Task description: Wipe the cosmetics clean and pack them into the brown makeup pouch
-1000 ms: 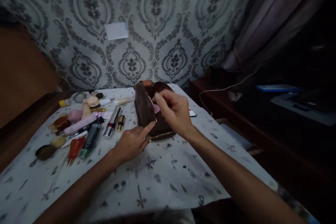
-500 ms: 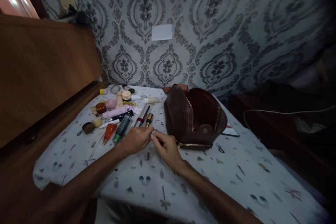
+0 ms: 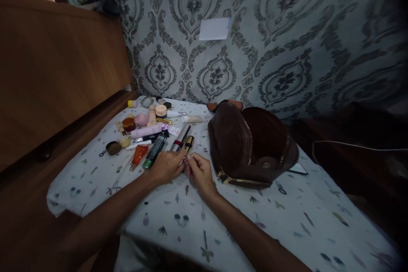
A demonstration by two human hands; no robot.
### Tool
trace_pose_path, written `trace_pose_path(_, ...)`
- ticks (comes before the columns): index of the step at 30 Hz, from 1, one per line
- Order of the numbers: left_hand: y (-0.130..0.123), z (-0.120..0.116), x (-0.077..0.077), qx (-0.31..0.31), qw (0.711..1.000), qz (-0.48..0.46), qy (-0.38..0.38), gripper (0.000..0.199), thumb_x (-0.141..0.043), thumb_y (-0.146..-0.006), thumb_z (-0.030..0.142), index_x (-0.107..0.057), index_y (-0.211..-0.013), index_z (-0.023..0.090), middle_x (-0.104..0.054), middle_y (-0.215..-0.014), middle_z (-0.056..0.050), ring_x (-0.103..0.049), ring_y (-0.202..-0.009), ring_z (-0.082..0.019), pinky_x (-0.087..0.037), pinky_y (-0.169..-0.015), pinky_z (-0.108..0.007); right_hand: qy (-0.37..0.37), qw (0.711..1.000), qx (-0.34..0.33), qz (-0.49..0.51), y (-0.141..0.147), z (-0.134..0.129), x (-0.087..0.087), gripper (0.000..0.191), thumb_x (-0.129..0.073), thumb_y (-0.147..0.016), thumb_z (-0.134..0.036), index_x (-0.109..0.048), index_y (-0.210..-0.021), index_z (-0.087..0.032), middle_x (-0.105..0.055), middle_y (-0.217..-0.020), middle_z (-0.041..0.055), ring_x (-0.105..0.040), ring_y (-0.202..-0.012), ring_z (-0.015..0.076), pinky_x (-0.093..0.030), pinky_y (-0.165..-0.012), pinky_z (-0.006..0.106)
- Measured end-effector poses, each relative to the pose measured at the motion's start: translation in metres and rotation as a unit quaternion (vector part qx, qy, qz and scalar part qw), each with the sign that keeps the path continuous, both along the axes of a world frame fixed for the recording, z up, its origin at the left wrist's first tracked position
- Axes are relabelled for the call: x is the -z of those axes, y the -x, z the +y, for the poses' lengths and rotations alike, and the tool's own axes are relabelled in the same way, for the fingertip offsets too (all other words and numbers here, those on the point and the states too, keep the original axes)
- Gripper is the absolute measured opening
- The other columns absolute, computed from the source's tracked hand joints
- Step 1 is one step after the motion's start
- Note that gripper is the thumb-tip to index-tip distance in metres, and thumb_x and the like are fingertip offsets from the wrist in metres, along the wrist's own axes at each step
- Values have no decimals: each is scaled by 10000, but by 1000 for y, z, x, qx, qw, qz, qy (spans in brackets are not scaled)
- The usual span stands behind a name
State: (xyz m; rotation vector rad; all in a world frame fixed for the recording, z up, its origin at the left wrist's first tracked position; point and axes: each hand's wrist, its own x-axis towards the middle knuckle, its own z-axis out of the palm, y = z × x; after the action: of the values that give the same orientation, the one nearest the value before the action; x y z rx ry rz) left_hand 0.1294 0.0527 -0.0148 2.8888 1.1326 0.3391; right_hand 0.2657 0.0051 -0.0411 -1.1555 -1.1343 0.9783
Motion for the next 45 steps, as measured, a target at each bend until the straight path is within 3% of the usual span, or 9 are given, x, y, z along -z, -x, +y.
trace_pose_path(45, 0, -4, -6, 8, 1000, -18, -2, 141, -500, -949, 202, -603, -1044, 189, -751, -943, -58, -716, -869, -214, -516, -717, -296, 11, 999, -7, 34, -4, 1, 4, 471, -623, -829, -624, -538, -635, -203, -457, -466, -55, -336, -392, 81, -247, -397, 232)
